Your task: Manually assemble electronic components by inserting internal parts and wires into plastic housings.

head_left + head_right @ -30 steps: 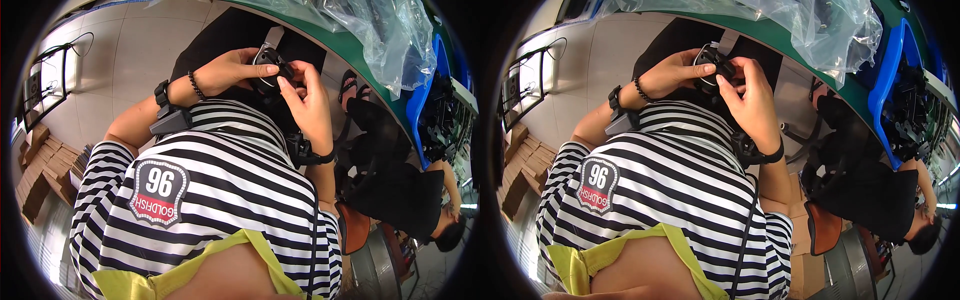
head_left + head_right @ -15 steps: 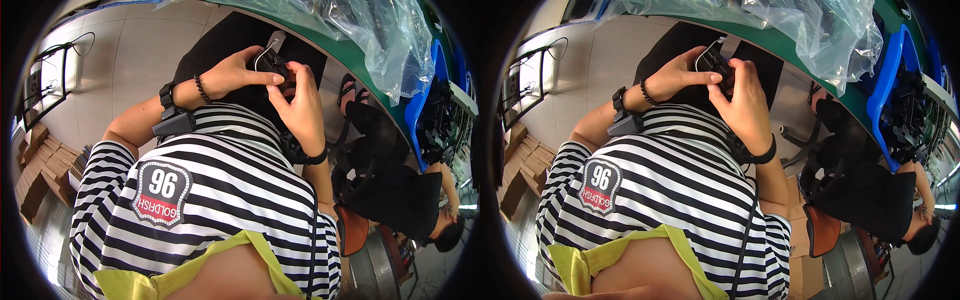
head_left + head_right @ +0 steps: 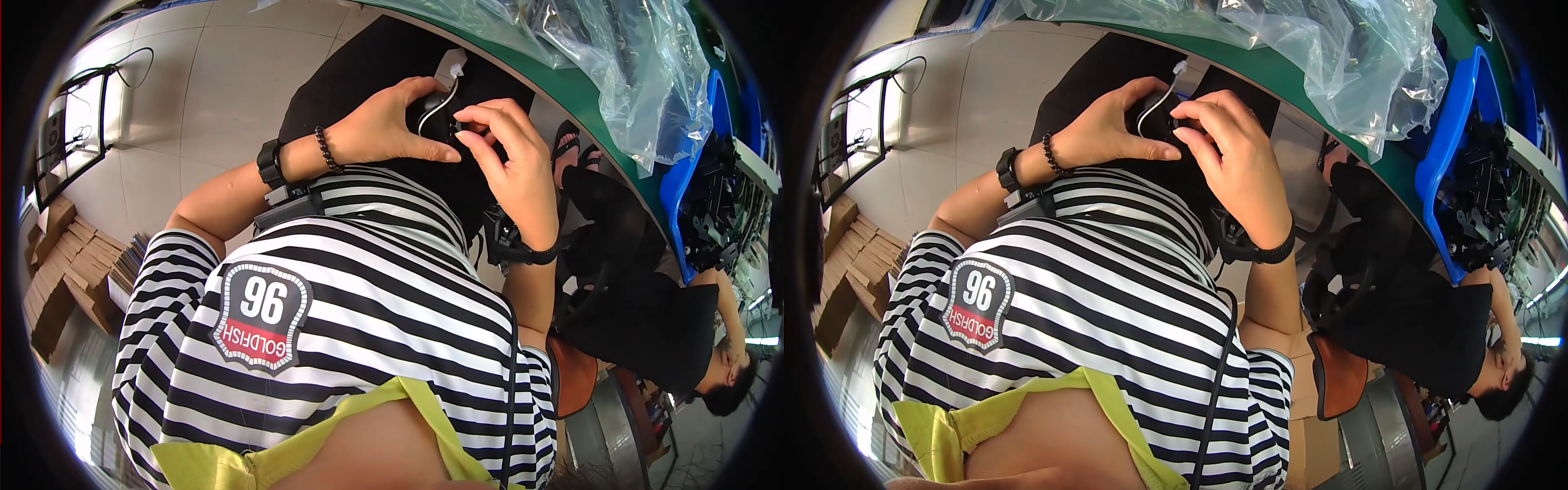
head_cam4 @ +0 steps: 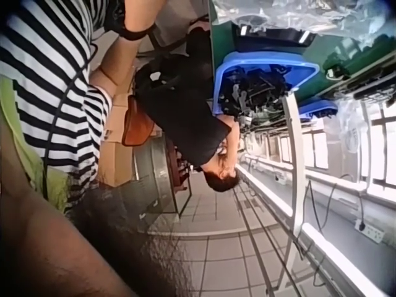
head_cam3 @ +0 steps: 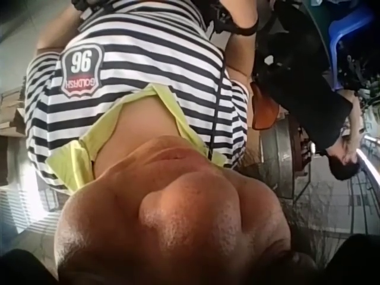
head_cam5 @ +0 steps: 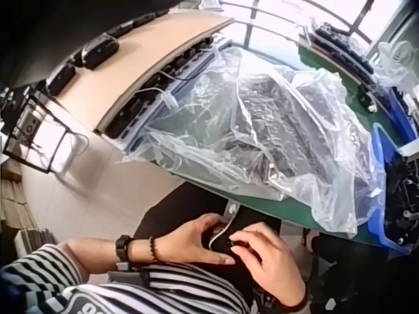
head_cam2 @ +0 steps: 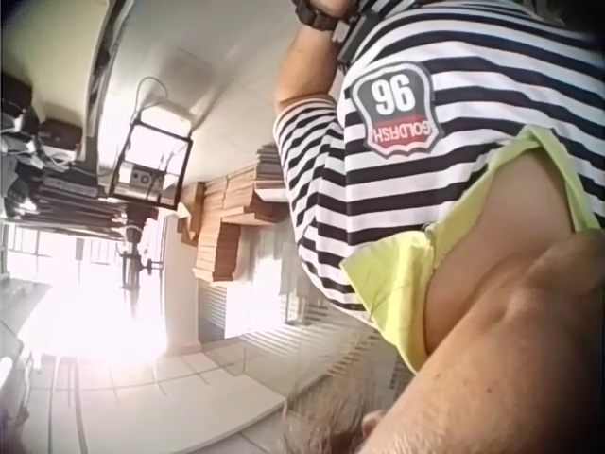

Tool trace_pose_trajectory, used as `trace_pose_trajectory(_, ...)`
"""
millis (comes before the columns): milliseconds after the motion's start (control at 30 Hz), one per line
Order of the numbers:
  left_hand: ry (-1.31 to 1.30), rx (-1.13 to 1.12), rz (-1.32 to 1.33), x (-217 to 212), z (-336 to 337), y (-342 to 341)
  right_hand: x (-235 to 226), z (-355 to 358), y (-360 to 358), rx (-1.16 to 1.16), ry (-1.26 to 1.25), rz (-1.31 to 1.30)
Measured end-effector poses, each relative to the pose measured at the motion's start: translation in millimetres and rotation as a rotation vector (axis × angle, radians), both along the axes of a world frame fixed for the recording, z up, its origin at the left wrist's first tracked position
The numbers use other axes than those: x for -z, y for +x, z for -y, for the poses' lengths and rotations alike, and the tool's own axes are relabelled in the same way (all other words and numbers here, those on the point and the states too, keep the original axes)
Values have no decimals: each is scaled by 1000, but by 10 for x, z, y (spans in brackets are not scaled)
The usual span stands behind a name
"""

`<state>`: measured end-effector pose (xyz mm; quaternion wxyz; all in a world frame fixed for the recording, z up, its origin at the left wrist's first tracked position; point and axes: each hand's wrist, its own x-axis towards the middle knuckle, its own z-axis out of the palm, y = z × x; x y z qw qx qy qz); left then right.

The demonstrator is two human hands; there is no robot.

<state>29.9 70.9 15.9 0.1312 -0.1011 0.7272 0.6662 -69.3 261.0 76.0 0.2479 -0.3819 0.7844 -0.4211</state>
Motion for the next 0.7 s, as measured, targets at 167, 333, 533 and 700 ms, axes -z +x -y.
trace_pose_trajectory(167, 29, 60, 44, -75, 18, -35, -14, -16, -13, -68, 2, -132)
trace_pose_trajectory(333, 157, 92, 111, -73, 2, -34, -4, -76, -60, -118, -56, -72)
trace_pose_trajectory(533, 307, 126, 200, -123, 22, -67, -18, -97, -67, -142, -52, -74)
trace_pose_trajectory(700, 263, 186, 185, -103, 20, -102, -19, -142, -83, -173, -66, -96)
